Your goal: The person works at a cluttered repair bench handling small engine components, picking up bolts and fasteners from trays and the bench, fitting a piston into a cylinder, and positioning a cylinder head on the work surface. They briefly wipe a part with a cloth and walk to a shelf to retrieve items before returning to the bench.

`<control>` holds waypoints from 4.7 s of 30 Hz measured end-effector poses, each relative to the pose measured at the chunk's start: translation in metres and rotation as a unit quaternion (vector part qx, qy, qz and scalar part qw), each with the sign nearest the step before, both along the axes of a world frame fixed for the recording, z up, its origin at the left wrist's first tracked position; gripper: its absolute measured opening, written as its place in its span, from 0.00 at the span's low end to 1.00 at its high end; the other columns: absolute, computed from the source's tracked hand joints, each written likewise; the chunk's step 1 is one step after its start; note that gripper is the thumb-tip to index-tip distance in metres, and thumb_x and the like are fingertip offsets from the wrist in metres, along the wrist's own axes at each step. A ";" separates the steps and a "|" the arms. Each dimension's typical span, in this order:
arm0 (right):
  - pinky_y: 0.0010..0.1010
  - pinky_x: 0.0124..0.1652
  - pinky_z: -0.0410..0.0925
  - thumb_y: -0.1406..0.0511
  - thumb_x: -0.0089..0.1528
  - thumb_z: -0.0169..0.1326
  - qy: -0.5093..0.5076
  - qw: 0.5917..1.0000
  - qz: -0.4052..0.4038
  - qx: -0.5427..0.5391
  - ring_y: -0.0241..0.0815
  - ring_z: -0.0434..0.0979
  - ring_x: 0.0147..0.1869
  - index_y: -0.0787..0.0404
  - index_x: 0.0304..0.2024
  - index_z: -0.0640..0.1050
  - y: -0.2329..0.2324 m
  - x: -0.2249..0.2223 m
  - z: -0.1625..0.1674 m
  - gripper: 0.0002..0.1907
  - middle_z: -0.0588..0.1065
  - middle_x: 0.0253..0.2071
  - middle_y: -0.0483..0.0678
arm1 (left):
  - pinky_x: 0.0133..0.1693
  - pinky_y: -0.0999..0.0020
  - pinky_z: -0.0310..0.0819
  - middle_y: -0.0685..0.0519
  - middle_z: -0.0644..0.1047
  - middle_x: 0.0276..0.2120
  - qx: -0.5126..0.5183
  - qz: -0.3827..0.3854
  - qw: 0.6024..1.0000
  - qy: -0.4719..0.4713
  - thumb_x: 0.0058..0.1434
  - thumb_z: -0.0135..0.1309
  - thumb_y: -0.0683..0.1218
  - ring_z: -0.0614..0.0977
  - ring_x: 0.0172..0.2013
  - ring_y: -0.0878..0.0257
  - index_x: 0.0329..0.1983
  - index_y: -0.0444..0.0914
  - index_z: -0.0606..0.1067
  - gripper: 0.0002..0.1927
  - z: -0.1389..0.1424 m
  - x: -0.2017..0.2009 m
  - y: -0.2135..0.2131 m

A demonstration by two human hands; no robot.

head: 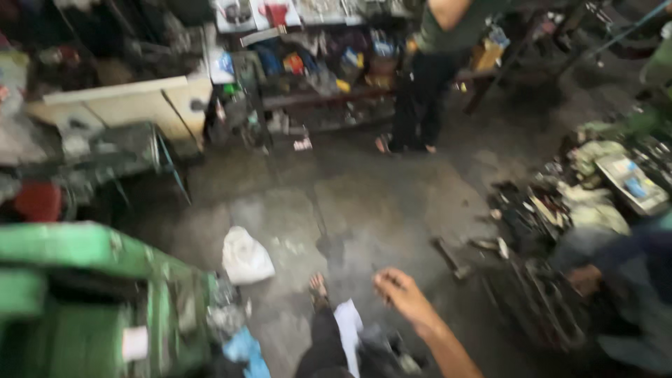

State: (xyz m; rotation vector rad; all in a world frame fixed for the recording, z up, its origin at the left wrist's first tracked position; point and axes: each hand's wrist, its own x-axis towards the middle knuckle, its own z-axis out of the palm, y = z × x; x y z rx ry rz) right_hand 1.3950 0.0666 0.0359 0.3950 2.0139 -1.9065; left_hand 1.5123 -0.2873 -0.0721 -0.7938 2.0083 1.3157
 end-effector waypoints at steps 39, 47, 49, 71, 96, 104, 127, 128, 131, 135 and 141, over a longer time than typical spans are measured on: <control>0.26 0.38 0.70 0.67 0.57 0.68 0.164 0.961 0.219 0.050 0.31 0.76 0.37 0.62 0.44 0.80 0.277 -0.848 0.075 0.14 0.77 0.32 0.43 | 0.39 0.59 0.76 0.46 0.82 0.30 0.093 -0.206 0.920 0.321 0.71 0.43 0.51 0.85 0.35 0.49 0.43 0.37 0.73 0.14 0.176 -0.908 0.406; 0.27 0.49 0.73 0.67 0.65 0.57 0.137 0.962 0.197 -0.133 0.32 0.81 0.48 0.63 0.53 0.77 0.233 -0.975 0.056 0.14 0.81 0.43 0.46 | 0.40 0.65 0.79 0.49 0.84 0.29 0.172 -0.041 0.930 0.321 0.72 0.44 0.50 0.86 0.33 0.59 0.42 0.35 0.73 0.14 0.144 -1.014 0.405; 0.28 0.46 0.74 0.66 0.68 0.52 0.119 0.968 0.167 -0.143 0.34 0.81 0.45 0.64 0.53 0.77 0.217 -1.003 0.043 0.12 0.82 0.41 0.47 | 0.40 0.66 0.79 0.49 0.84 0.29 0.161 -0.056 0.926 0.335 0.71 0.45 0.50 0.86 0.33 0.60 0.45 0.35 0.75 0.14 0.138 -1.051 0.398; 0.22 0.30 0.61 0.68 0.68 0.53 0.164 0.972 -0.156 -0.067 0.29 0.66 0.30 0.64 0.50 0.76 0.233 -1.400 0.060 0.09 0.72 0.32 0.42 | 0.44 0.51 0.73 0.48 0.78 0.37 -0.259 -0.250 0.846 0.393 0.60 0.58 0.46 0.79 0.41 0.48 0.42 0.40 0.81 0.09 0.088 -1.534 0.252; 0.29 0.42 0.69 0.63 0.67 0.55 0.156 0.945 -0.145 0.247 0.38 0.74 0.40 0.63 0.47 0.79 0.308 -1.491 0.000 0.10 0.79 0.36 0.48 | 0.48 0.47 0.72 0.37 0.79 0.46 -0.324 -0.088 0.840 0.426 0.71 0.51 0.46 0.79 0.46 0.38 0.51 0.33 0.75 0.12 0.118 -1.664 0.226; 0.36 0.41 0.69 0.58 0.70 0.54 0.061 0.926 -0.057 0.369 0.51 0.75 0.37 0.65 0.43 0.79 0.309 -1.468 -0.036 0.15 0.77 0.36 0.58 | 0.51 0.47 0.70 0.39 0.78 0.44 -0.252 -0.119 0.841 0.464 0.62 0.55 0.45 0.77 0.48 0.40 0.47 0.35 0.77 0.12 0.133 -1.662 0.261; 0.24 0.29 0.55 0.61 0.73 0.49 0.121 0.981 0.004 0.150 0.26 0.57 0.31 0.64 0.29 0.71 0.199 -1.451 -0.003 0.19 0.63 0.25 0.35 | 0.48 0.66 0.76 0.45 0.75 0.52 0.239 0.102 0.962 0.085 0.58 0.60 0.58 0.79 0.49 0.61 0.65 0.28 0.61 0.41 0.118 -1.533 0.292; 0.24 0.29 0.55 0.61 0.72 0.50 0.098 0.985 0.012 0.145 0.26 0.58 0.30 0.65 0.29 0.72 0.193 -1.449 -0.014 0.19 0.63 0.25 0.36 | 0.49 0.66 0.76 0.44 0.75 0.52 0.211 0.109 0.966 0.103 0.59 0.60 0.58 0.79 0.49 0.60 0.64 0.27 0.62 0.41 0.120 -1.529 0.287; 0.24 0.31 0.58 0.62 0.72 0.51 0.085 0.985 0.042 0.146 0.27 0.60 0.31 0.66 0.31 0.74 0.179 -1.438 -0.048 0.17 0.65 0.25 0.36 | 0.50 0.65 0.76 0.43 0.71 0.53 0.125 0.093 0.978 0.137 0.59 0.61 0.58 0.79 0.50 0.58 0.62 0.27 0.65 0.38 0.120 -1.522 0.273; 0.26 0.33 0.63 0.61 0.70 0.51 0.056 0.984 0.046 0.160 0.29 0.65 0.33 0.67 0.38 0.78 0.179 -1.430 -0.070 0.14 0.71 0.27 0.40 | 0.49 0.62 0.77 0.44 0.75 0.50 0.060 -0.029 0.987 0.145 0.60 0.57 0.58 0.83 0.45 0.55 0.58 0.32 0.70 0.31 0.118 -1.528 0.253; 0.35 0.39 0.70 0.57 0.66 0.56 0.021 0.922 0.132 0.364 0.42 0.76 0.34 0.64 0.44 0.80 0.188 -1.450 -0.028 0.16 0.79 0.32 0.55 | 0.47 0.48 0.71 0.40 0.76 0.43 -0.302 -0.058 0.847 0.433 0.65 0.54 0.46 0.76 0.44 0.42 0.49 0.33 0.77 0.13 0.093 -1.616 0.213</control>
